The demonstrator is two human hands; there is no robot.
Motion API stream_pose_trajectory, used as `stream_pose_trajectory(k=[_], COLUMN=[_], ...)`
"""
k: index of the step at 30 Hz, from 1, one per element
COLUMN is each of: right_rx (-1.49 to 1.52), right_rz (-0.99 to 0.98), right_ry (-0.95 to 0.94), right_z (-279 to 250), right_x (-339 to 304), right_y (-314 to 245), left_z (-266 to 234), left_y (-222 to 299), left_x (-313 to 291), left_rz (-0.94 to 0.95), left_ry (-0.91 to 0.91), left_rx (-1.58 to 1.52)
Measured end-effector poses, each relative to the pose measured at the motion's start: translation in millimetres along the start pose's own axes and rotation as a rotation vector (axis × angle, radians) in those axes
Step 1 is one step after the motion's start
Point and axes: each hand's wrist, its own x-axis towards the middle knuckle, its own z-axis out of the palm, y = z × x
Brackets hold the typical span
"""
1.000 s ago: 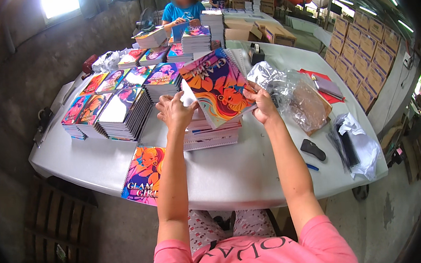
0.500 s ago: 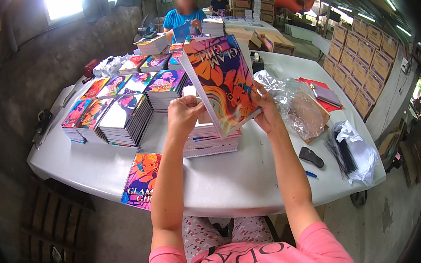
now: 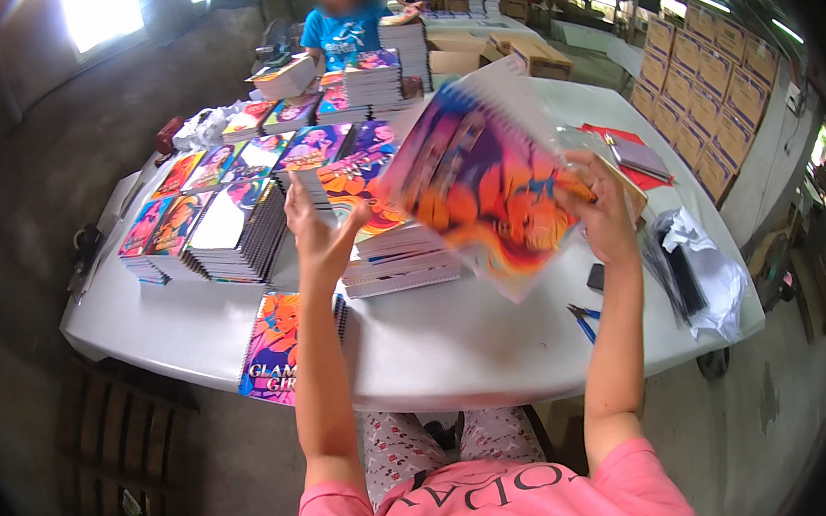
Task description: The person uses pliers and a handheld tool to trim and bend the ends of the spiral wire on notebooks before placing them onto stacks on a table.
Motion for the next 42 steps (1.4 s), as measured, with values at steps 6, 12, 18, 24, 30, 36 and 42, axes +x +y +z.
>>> stream_pose_trajectory(k=[6, 12, 18, 24, 30, 36, 42], right_rx=[-0.452, 0.02, 0.331, 0.249, -0.123, -0.3, -0.208], right_rz=[0.018, 0.262, 0.337, 0.379, 0.477, 0.58, 0.214], right_ry=[-0.448, 0.032, 0.191, 0.064, -0.041, -0.233, -0.237], right_z=[23, 17, 41, 43, 26, 30, -73], right_x=[-72, -142, -170, -208, -232, -214, -178], right_y=[-26, 52, 55, 85, 117, 93, 95], left_z=[-12, 28, 37, 49, 51, 51, 69], left_y=[46, 16, 39, 3, 13, 85, 105], left_x=[-114, -190, -179, -229, -245, -204, -181], left_rz=[-0.103, -0.417, -0.238, -0.372, -0.569, 0.26, 0.385], left_ry=[-0.392, -0.222, -0.053, -0.134, -0.139, 0.073, -0.425], left_rx=[-0.431, -0.752, -0.677, -0.628, -0.6, 0.361, 0.41])
